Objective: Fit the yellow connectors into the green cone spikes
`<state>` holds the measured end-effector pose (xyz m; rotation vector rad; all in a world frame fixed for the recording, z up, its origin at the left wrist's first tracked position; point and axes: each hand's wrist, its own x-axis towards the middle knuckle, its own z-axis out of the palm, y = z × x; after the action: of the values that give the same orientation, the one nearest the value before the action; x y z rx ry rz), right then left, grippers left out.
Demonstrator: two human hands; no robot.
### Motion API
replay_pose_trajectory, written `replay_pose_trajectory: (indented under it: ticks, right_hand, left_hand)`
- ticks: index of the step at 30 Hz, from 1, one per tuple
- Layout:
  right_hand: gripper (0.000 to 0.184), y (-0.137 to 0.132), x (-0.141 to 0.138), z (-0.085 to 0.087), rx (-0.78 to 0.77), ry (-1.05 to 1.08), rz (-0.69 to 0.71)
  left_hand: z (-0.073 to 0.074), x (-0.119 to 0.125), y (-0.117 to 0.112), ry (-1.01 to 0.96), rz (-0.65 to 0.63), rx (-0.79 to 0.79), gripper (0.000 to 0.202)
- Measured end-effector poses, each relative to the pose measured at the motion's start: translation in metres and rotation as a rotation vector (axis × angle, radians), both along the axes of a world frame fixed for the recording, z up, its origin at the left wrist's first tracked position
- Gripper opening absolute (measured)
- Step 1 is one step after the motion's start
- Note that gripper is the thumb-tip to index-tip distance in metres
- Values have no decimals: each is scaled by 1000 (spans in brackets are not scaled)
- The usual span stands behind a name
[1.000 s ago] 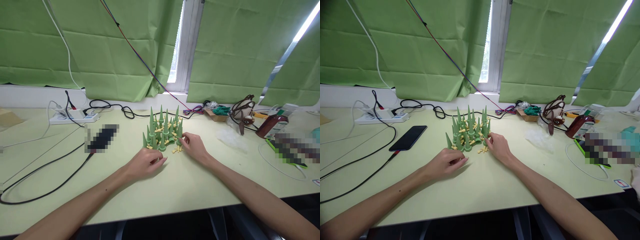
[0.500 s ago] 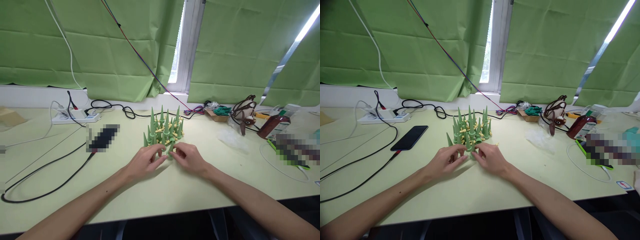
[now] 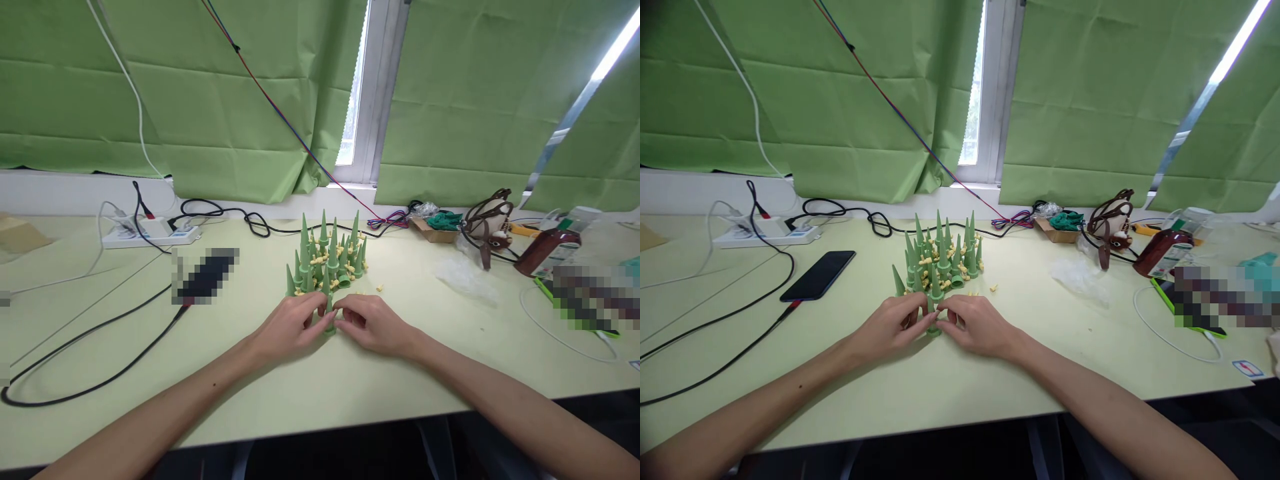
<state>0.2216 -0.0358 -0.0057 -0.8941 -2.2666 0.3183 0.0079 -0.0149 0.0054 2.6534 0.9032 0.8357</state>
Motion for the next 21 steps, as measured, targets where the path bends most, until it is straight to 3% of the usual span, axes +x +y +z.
replay_pose_trajectory:
  ticks: [6,10,21]
  right_hand:
    - [12,15,17,-2,37,11,-307]
    - [15,23,26,-3,31,-60,-438]
    - [18,18,22,-7,-69,-188,-423]
  left_hand:
    - [1,0,2,25,87,-73,25]
    - [0,0,3,17,94,-96,26]
    - [-1,0,3,-3,125,-84,27]
